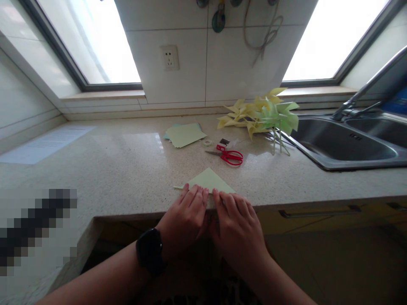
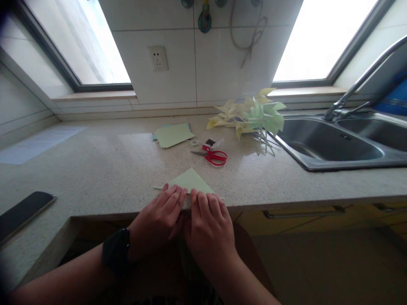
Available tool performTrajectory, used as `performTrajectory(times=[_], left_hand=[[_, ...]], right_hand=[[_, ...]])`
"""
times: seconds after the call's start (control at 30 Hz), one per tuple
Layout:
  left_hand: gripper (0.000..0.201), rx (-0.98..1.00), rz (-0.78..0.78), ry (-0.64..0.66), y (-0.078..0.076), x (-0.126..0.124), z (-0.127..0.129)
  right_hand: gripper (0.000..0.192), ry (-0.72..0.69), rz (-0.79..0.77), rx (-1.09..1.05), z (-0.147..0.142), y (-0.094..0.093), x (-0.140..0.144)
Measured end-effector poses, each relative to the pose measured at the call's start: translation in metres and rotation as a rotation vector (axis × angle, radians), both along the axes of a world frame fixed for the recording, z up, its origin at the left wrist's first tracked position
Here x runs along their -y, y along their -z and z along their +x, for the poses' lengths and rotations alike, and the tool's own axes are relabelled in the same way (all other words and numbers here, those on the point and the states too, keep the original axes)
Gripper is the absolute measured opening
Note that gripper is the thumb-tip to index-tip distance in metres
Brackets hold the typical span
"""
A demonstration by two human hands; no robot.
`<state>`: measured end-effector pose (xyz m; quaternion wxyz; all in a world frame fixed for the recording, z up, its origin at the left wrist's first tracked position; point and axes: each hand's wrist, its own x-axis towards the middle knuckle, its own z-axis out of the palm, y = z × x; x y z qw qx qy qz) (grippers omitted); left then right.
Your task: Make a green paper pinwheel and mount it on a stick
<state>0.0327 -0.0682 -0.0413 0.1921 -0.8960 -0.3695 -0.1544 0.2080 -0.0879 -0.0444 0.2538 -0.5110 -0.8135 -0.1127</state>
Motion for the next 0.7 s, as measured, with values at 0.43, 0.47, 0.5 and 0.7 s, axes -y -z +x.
performTrajectory(times=[0.43, 0.47, 0.5, 0.7], left_hand=[[0.053, 0.04, -0.053, -0.001, -0.003, -0.004, -0.003], [0.054, 0.044, -0.06, -0.003, -0.003, -0.005, -0.004], [0.055, 0.047, -0.066, -0.005, -0.003, -0.005, -0.004], [0.059, 0.061, -0.098, -0.046, -0.007, -0.004, -0.002]], right_hand=[[0.058, 0.037, -0.047, 0.05, -0.001, 0.0, -0.002], [0.06, 0.034, -0.045, 0.045, -0.001, 0.0, -0.003], [0.061, 0.028, -0.043, 0.039, -0.001, 0.001, -0.004], [0.06, 0.004, -0.022, -0.023, 0.001, 0.012, -0.004]])
